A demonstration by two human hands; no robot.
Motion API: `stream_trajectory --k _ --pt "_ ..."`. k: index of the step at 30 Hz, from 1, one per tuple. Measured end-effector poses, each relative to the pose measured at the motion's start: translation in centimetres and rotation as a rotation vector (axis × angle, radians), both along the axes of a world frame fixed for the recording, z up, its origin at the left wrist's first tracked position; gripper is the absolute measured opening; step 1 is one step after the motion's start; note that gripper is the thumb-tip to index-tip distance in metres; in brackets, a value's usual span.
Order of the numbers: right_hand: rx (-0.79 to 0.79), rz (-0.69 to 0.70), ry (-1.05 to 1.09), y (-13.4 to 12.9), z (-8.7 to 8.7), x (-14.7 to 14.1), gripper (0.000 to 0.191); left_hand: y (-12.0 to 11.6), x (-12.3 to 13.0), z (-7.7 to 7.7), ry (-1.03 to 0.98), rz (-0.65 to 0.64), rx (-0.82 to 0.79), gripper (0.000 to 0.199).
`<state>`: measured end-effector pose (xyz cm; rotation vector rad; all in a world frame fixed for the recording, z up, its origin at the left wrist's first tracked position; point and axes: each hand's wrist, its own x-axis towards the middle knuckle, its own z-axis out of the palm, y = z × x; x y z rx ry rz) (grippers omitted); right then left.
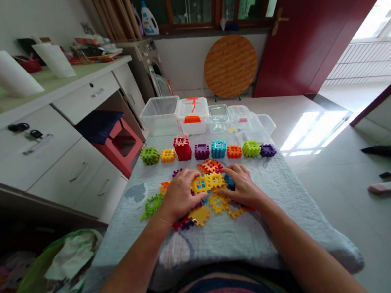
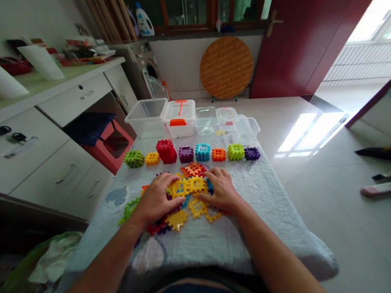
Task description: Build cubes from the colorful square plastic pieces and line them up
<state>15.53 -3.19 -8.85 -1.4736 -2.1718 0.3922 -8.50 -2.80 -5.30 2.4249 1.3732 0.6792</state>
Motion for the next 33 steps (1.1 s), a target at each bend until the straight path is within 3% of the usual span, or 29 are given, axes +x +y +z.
stream_trajectory --k 8,13,18,26,30,33 --pt "0.011 0.016 0.027 0.2 0.0 -0.6 0.047 0.1 -0.3 -0.2 0.004 0.021 -0.065 0.048" --pt "0.034 0.062 0.035 -0.1 0.3 -1.1 0.05 0.3 0.3 0.0 -0.025 -0.079 -0.044 0.05" --pt "0.035 0.105 0.042 -0.2 0.6 -0.8 0.053 0.9 1.1 -0.6 0.078 -0.123 -0.029 0.05" --pt "0.125 -0.06 0.22 0.5 0.5 0.9 0.036 0.8 2.3 -0.6 0.237 -0.134 -0.01 0.053" --pt "0.138 -0.075 0.235 0.8 0.0 0.8 0.03 0.5 2.9 -0.3 0.312 -0.108 0.005 0.056" --pt "0.14 -0.075 0.243 1.0 -0.2 0.7 0.028 0.5 3.2 0.0 0.362 -0.107 0.009 0.046"
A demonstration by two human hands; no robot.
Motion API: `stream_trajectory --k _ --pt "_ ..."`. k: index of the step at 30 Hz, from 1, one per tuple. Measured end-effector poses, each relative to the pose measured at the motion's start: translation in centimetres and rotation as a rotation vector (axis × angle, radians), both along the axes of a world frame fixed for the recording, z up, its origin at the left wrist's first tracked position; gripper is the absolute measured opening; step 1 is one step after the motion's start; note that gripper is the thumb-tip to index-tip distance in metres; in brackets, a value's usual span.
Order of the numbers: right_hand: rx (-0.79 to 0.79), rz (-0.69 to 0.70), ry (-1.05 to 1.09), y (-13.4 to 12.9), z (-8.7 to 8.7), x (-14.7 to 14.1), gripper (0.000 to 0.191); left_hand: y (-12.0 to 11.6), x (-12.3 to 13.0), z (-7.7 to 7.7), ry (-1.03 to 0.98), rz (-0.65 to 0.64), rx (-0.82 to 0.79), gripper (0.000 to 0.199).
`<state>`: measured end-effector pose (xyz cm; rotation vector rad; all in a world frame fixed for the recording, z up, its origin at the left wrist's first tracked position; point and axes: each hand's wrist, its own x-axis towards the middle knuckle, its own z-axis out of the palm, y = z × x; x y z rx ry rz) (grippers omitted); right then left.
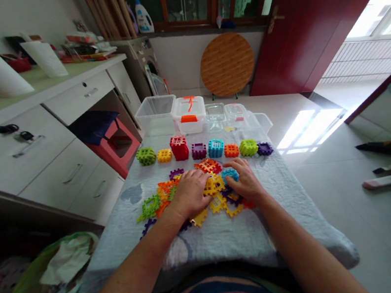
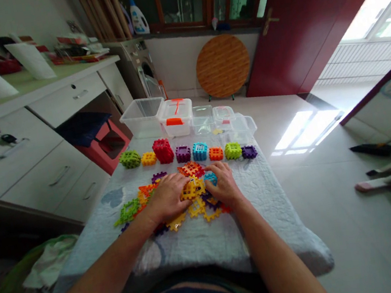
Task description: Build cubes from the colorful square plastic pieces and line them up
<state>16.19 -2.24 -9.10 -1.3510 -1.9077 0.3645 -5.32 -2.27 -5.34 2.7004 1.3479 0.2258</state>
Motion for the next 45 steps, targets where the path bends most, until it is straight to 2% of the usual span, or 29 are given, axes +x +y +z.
stream_trajectory --k 6,11,13,16,19,22,24,28,33,41,45 --pt "0.013 -0.027 0.035 0.3 -0.4 0.2 0.027 0.5 0.5 0.4 0.04 0.016 -0.002 0.038" --pt "0.035 -0.046 0.066 0.2 -0.3 0.3 0.026 0.8 -0.6 1.3 -0.128 -0.003 0.001 0.043" --pt "0.041 -0.06 0.073 0.1 -0.2 0.3 0.024 1.4 -2.4 2.1 -0.218 0.017 0.002 0.044" --pt "0.044 -0.076 0.079 0.0 -0.2 0.4 0.022 3.3 -6.4 3.1 -0.269 0.111 0.052 0.044" --pt "0.05 -0.089 0.087 0.1 -0.4 0.4 0.02 6.3 -10.7 3.7 -0.198 0.258 0.126 0.047" --pt "0.055 -0.101 0.088 0.2 -0.5 0.4 0.018 9.4 -13.1 4.1 -0.046 0.323 0.126 0.049" --pt "0.053 -0.11 0.085 0.3 -0.6 0.5 0.017 11.0 -13.1 4.3 0.068 0.32 0.106 0.05" --pt "0.037 -0.141 0.084 0.5 -1.0 1.1 0.016 13.5 -11.6 4.2 0.257 0.324 0.037 0.052" --pt "0.009 -0.202 0.099 1.0 -1.5 2.2 0.017 15.5 -10.3 3.3 0.366 0.295 -0.05 0.057" --pt "-0.01 -0.209 0.075 1.2 -1.7 2.4 0.018 16.4 -10.2 1.9 0.376 0.271 -0.081 0.058" --pt "-0.014 -0.206 0.067 1.2 -1.7 2.3 0.017 16.2 -10.1 1.9 0.387 0.276 -0.124 0.066"
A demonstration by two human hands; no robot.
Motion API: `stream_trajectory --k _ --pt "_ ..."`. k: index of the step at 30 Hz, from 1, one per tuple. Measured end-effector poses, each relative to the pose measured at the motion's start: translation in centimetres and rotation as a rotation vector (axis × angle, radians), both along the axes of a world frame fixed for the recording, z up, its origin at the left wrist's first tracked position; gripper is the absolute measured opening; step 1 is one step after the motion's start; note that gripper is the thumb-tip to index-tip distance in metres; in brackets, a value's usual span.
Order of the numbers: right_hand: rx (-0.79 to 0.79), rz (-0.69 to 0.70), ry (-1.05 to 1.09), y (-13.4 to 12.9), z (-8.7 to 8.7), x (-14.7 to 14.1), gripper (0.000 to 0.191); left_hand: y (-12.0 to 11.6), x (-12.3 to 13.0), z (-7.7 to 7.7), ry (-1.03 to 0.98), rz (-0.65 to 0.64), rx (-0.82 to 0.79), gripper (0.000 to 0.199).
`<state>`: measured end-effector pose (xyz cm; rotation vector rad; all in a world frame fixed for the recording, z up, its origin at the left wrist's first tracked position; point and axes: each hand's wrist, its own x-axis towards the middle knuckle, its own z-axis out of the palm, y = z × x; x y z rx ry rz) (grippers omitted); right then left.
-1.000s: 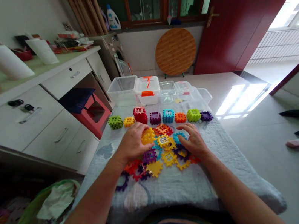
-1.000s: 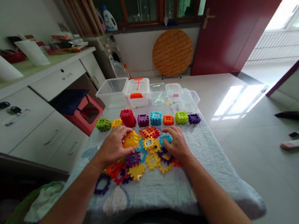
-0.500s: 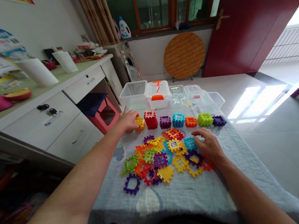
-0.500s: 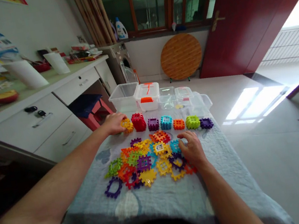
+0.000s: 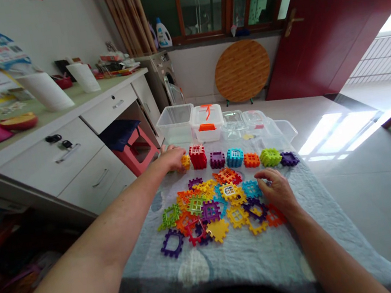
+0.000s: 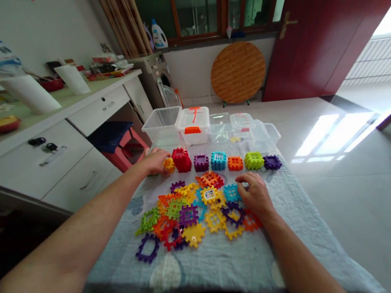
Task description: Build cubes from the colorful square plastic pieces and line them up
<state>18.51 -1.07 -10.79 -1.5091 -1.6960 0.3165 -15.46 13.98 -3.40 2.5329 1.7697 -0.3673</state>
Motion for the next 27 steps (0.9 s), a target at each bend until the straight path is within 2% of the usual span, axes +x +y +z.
stream_trajectory --k 2,7,10,13,15,17,19,22,24,27 --pt "0.002 0.001 0.001 0.0 0.0 0.0 0.016 -0.1 0.2 0.3 0.009 0.002 -0.022 0.066" --pt "0.008 -0.007 0.007 -0.1 0.1 0.0 0.016 -0.1 0.7 1.0 0.028 0.017 -0.093 0.04" --pt "-0.001 -0.007 0.015 -0.1 0.1 0.0 0.017 0.0 0.8 1.0 0.032 0.035 -0.116 0.039" --pt "-0.003 -0.005 0.014 0.0 0.1 0.0 0.017 -0.1 0.7 0.9 0.038 0.023 -0.061 0.049" --pt "-0.001 -0.002 0.013 0.1 0.1 0.0 0.017 -0.6 0.4 1.1 0.02 0.017 0.002 0.067" --pt "-0.001 0.004 0.012 0.2 0.1 0.0 0.017 -1.5 0.1 1.6 -0.005 0.02 0.067 0.085" --pt "-0.004 0.008 0.008 0.2 0.1 0.0 0.017 -3.0 -0.3 2.3 -0.02 0.018 0.155 0.089" --pt "-0.003 0.01 0.001 0.2 0.0 0.0 0.017 -6.0 -0.6 3.6 -0.075 -0.035 0.337 0.069" --pt "-0.003 0.011 -0.001 0.2 0.0 -0.1 0.017 -8.1 -0.5 4.1 -0.156 -0.078 0.394 0.05" --pt "-0.008 0.018 0.001 0.2 -0.2 -0.1 0.017 -10.5 0.1 3.7 -0.292 -0.13 0.286 0.031"
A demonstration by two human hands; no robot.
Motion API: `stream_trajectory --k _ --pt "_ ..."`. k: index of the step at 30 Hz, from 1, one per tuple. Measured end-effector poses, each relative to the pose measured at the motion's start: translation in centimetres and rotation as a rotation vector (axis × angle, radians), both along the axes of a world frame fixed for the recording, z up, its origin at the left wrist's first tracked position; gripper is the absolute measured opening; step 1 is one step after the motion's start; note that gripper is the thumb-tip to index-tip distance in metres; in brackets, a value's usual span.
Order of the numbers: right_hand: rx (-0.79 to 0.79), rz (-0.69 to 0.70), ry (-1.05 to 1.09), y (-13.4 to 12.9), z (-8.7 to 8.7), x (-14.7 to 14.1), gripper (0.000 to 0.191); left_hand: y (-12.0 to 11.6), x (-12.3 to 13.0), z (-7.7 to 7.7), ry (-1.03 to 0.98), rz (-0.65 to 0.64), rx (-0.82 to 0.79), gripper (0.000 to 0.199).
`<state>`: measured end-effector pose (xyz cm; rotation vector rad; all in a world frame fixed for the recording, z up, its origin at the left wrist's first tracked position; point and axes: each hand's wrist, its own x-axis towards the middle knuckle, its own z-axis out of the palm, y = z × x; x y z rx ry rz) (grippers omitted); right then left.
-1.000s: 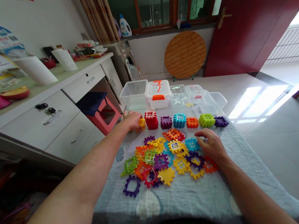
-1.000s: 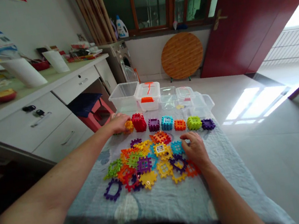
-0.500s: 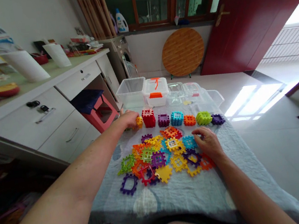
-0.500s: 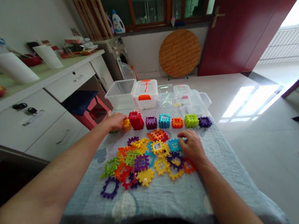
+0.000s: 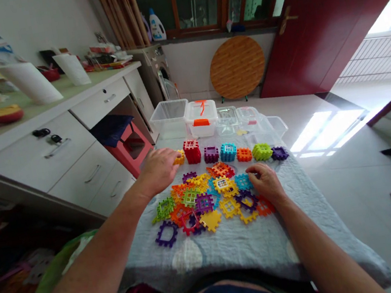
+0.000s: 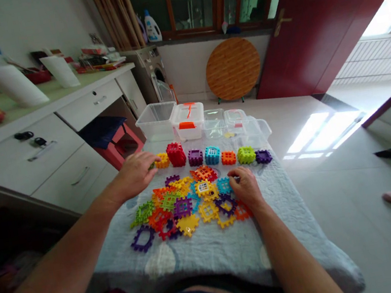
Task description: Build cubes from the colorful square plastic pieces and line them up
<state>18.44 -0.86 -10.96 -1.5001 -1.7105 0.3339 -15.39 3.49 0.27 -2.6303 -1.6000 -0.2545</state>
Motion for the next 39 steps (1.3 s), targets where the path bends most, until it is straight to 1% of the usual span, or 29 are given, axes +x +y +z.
stream_trajectory --k 3,5,7,9,12,17,18,21,22,23,26,28,30,33,39 --pt "-0.004 0.004 -0.008 0.0 -0.1 0.0 0.017 -1.2 1.0 -1.7 -0.077 -0.08 -0.184 0.027" --pt "-0.009 0.006 -0.014 0.0 -0.1 0.0 0.017 -1.4 1.9 -3.1 -0.086 -0.099 -0.253 0.028" --pt "-0.016 0.01 -0.018 0.0 0.0 0.0 0.018 -1.3 2.8 -4.4 -0.069 -0.103 -0.294 0.029" --pt "-0.021 0.012 -0.021 0.0 0.0 0.1 0.018 -1.0 3.6 -5.3 -0.049 -0.095 -0.309 0.033" --pt "-0.021 0.011 -0.03 0.0 0.0 0.1 0.018 -0.6 4.3 -6.0 -0.025 -0.069 -0.286 0.034" --pt "-0.026 0.017 -0.042 0.1 -0.1 0.2 0.018 -0.9 4.6 -6.0 0.001 -0.003 -0.262 0.032" --pt "-0.028 0.018 -0.044 0.1 -0.1 0.2 0.018 -1.2 4.7 -5.8 0.008 0.027 -0.23 0.033" --pt "-0.026 0.023 -0.049 0.1 -0.1 0.2 0.018 -2.4 5.5 -5.1 -0.001 0.112 -0.066 0.039" --pt "-0.023 0.024 -0.051 0.1 -0.1 0.2 0.018 -2.9 6.0 -4.8 -0.021 0.106 -0.031 0.04" --pt "-0.021 0.023 -0.053 0.1 -0.1 0.1 0.018 -3.3 6.7 -4.5 -0.046 0.069 -0.024 0.041" --pt "-0.024 0.018 -0.047 0.1 -0.2 0.1 0.018 -4.4 8.8 -4.1 -0.08 -0.121 -0.128 0.037" --pt "-0.03 0.017 -0.038 0.2 -0.2 0.1 0.018 -4.9 10.2 -4.2 -0.045 -0.187 -0.183 0.035" --pt "-0.031 0.019 -0.035 0.2 -0.2 0.1 0.018 -5.2 11.3 -4.5 -0.002 -0.19 -0.193 0.033" --pt "-0.033 0.022 -0.041 0.3 -0.3 0.2 0.018 -5.2 11.9 -4.8 0.015 -0.186 -0.184 0.026" --pt "-0.023 0.029 -0.038 0.3 -0.2 0.1 0.018 -4.8 11.4 -5.2 -0.053 -0.199 -0.227 0.017"
